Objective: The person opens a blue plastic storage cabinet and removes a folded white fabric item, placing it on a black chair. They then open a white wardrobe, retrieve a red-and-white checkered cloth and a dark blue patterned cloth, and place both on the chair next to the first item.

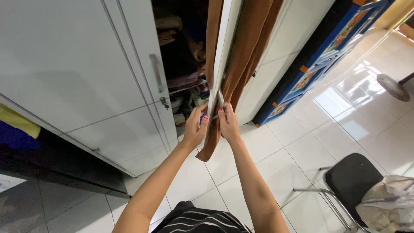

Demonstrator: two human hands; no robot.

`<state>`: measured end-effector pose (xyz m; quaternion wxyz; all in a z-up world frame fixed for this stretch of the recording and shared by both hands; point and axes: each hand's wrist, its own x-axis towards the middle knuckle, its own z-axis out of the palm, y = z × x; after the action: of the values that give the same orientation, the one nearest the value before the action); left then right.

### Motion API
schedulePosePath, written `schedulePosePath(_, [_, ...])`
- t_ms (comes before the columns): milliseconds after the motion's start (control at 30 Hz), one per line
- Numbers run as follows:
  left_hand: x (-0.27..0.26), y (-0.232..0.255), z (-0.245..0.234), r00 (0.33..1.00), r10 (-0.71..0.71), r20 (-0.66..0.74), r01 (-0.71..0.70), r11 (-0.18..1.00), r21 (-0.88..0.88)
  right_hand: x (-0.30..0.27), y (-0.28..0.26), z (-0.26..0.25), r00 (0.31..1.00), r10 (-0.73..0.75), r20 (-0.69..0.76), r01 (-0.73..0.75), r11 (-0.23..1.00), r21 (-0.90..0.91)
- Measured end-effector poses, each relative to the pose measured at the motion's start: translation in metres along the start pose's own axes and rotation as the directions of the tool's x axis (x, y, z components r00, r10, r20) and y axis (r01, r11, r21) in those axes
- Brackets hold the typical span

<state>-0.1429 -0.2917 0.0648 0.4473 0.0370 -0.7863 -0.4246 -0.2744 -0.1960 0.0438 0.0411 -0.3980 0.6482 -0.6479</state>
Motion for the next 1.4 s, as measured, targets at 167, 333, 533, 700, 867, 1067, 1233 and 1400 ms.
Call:
schedulePosePath(167, [-0.011, 0.025, 0.029, 0.999, -0.031, 0.032, 0.032, 0.999, -0.036, -0.013, -0.004, -0.035, 0.999, -0.031, -0.009, 0.031, 0.999, -0.021])
schedulePosePath(333, [-0.022, 0.039, 0.055, 0.999, -0.017, 0.051, 0.019, 1.0, -0.022, -0.024, 0.002, -0.065, 1.0, -0.008, -0.008, 0.008, 1.0, 0.016])
schedulePosePath(533, [-0.03, 0.054, 0.084, 0.995, -0.028, 0.092, 0.029, 1.0, -0.002, -0.032, 0.005, -0.099, 0.999, 0.027, -0.043, -0.028, 0.999, -0.019])
schedulePosePath(700, [-0.037, 0.064, 0.112, 0.991, -0.023, 0.132, 0.027, 0.999, -0.029, -0.038, 0.009, -0.128, 0.997, 0.064, -0.051, -0.064, 0.998, 0.011])
schedulePosePath(867, [-0.035, 0.077, 0.138, 0.984, -0.055, 0.17, 0.055, 0.998, 0.006, -0.048, 0.006, -0.154, 0.998, 0.02, -0.055, -0.019, 1.0, 0.025])
schedulePosePath(1067, [-0.038, 0.077, 0.174, 0.979, -0.032, 0.202, 0.04, 0.999, -0.033, -0.064, 0.002, -0.184, 0.996, -0.033, -0.088, 0.026, 0.996, -0.084])
schedulePosePath(1233, [-0.035, 0.085, 0.2, 0.968, -0.067, 0.242, 0.079, 0.996, -0.039, -0.069, 0.007, -0.203, 0.988, -0.002, -0.153, -0.028, 0.981, -0.193])
schedulePosePath(1400, [-0.027, 0.092, 0.221, 0.934, -0.113, 0.34, 0.129, 0.991, -0.024, -0.062, 0.011, -0.22, 0.967, -0.03, -0.253, -0.046, 0.957, -0.286])
